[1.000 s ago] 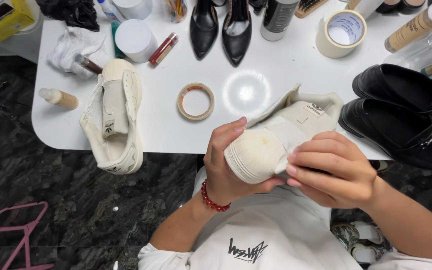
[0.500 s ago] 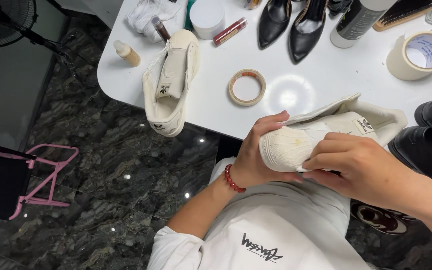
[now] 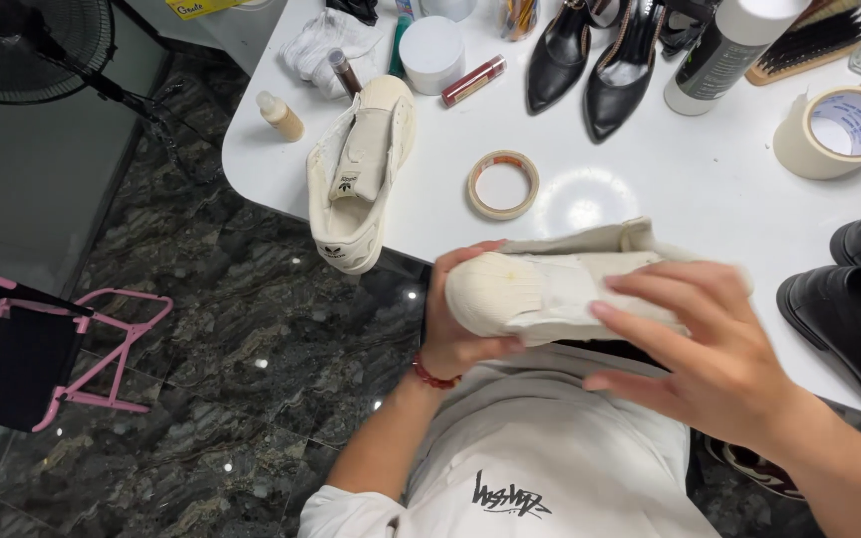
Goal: The person applies masking tape to a white sneaker, covering the toe box and side panels. They tear strips from a roll, press them onto the shoe, and smooth them down. The person repeats this process on the second sneaker, taping the toe and side areas.
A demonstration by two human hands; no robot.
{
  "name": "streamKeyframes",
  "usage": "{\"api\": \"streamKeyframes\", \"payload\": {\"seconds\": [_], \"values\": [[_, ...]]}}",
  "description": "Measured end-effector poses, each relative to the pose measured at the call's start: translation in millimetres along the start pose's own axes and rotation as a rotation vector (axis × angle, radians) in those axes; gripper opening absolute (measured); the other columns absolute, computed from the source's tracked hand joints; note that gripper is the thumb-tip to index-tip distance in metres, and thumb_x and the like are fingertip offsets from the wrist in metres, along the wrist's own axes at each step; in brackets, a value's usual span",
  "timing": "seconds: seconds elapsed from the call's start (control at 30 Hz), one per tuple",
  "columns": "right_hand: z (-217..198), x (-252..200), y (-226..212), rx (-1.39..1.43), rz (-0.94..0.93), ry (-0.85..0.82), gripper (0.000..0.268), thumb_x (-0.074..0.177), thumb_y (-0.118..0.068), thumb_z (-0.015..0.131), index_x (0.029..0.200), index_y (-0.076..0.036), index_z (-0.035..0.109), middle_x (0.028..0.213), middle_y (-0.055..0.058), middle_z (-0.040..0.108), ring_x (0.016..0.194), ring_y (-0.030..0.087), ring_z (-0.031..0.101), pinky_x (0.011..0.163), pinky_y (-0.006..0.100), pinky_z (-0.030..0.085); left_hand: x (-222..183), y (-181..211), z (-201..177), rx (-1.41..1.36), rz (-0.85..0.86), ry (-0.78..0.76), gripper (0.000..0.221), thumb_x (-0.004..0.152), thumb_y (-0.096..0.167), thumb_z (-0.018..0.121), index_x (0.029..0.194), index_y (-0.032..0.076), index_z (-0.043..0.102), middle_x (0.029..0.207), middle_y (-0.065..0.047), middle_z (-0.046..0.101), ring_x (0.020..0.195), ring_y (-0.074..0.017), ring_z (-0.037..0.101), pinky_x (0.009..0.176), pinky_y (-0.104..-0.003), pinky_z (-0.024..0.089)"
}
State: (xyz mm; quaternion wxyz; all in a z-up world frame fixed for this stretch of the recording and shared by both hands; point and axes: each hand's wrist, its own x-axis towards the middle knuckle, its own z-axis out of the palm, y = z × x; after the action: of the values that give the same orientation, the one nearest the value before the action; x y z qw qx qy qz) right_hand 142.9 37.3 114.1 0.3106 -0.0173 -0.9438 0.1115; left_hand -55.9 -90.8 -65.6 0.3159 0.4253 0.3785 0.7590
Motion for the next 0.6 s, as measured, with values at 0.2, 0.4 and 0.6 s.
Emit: {"api": "streamKeyframes", "payload": {"seconds": [0.2, 0.4, 0.6], "values": [[51, -78, 54, 1.168, 0.722, 0.230, 0.106, 0.081, -0.070, 0.074, 0.159, -0.008, 0.038, 0.156, 0.021, 0.047, 0.148, 0.033, 0.044, 0.114, 0.052, 0.041, 26, 41, -48, -0.429, 0.057, 0.009, 0.104, 0.072, 0.030, 0.092, 0.153, 0.010, 0.030, 0.147, -0.025, 0.047, 0.134, -0.0352, 0.055, 0.111, -0.052, 0.052], [146, -104, 16, 1.513, 0.751, -0.243, 0.124, 0.073, -0.062, 0.078, 0.164, -0.010, 0.012, 0.167, 0.019, 0.026, 0.153, 0.033, 0.029, 0.119, 0.052, 0.028, 63, -1, -21, -1.021, -0.102, -0.122, 0.094, 0.089, 0.048, 0.078, 0.164, 0.010, 0.035, 0.138, -0.032, 0.049, 0.123, -0.0436, 0.059, 0.103, -0.051, 0.057], [151, -109, 7, 1.218, 0.713, -0.048, 0.120, 0.070, -0.023, 0.085, 0.163, -0.008, 0.010, 0.163, 0.016, 0.027, 0.151, 0.027, 0.026, 0.120, 0.040, 0.023, 90, -22, 10, -1.232, -0.172, -0.290, 0.081, 0.086, 0.045, 0.077, 0.152, 0.012, 0.043, 0.147, -0.029, 0.050, 0.129, -0.0411, 0.057, 0.097, -0.052, 0.061]]}}
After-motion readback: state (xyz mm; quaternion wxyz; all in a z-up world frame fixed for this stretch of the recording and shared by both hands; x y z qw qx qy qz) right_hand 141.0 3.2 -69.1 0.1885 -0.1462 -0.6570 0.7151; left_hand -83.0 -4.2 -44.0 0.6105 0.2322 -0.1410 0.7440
